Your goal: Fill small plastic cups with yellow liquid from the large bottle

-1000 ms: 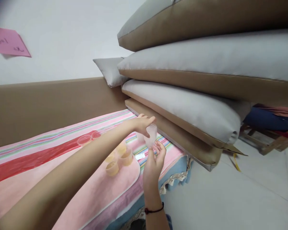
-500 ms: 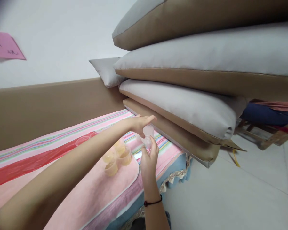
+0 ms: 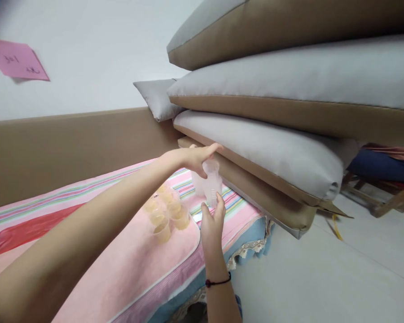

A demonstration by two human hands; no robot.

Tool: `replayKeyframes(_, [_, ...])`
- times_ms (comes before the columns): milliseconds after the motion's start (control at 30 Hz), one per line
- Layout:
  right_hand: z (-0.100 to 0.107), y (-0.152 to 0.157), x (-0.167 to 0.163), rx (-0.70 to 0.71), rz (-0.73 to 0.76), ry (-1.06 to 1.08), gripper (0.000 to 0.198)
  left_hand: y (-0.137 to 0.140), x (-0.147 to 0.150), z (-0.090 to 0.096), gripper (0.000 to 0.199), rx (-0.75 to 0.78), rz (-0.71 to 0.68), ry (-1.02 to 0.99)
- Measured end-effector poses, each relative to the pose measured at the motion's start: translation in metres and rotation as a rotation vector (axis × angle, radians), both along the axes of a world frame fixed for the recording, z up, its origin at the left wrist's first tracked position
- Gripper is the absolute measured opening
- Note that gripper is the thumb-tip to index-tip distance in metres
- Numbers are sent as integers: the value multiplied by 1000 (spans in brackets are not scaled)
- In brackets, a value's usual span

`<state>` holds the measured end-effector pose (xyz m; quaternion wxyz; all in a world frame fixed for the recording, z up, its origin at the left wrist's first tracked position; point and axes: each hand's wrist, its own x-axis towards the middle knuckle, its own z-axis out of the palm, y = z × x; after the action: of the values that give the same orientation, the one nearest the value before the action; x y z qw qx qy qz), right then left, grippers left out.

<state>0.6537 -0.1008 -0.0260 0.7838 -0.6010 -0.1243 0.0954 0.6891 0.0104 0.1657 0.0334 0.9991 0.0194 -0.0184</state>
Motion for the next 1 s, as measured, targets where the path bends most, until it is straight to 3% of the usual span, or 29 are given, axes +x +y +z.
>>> replayKeyframes(167, [-1,-2,-3,0,13,-4,74,2,-37,35,92,-101,87,-132])
replayKeyframes(300, [-1,-2,-3,-10,9,18,81,-4,-95,37,85,-153,165,-163])
replayKeyframes(433, [-1,-3,-3,-34,6,24,86,-5,-167,9,84,-244,179,-112])
replayKeyframes(667, [-6,-8,-20,-38,47,-20,84,9,-277,-58,92,-290,365,37])
replayKeyframes(833, [-9,-7,-36,-43,94,-63,81,11,-317,-79,97,-162,359,222])
replayKeyframes(1000, [-9,-1,-47,-32,112,-106,77,11,-328,-94,102,-132,342,239])
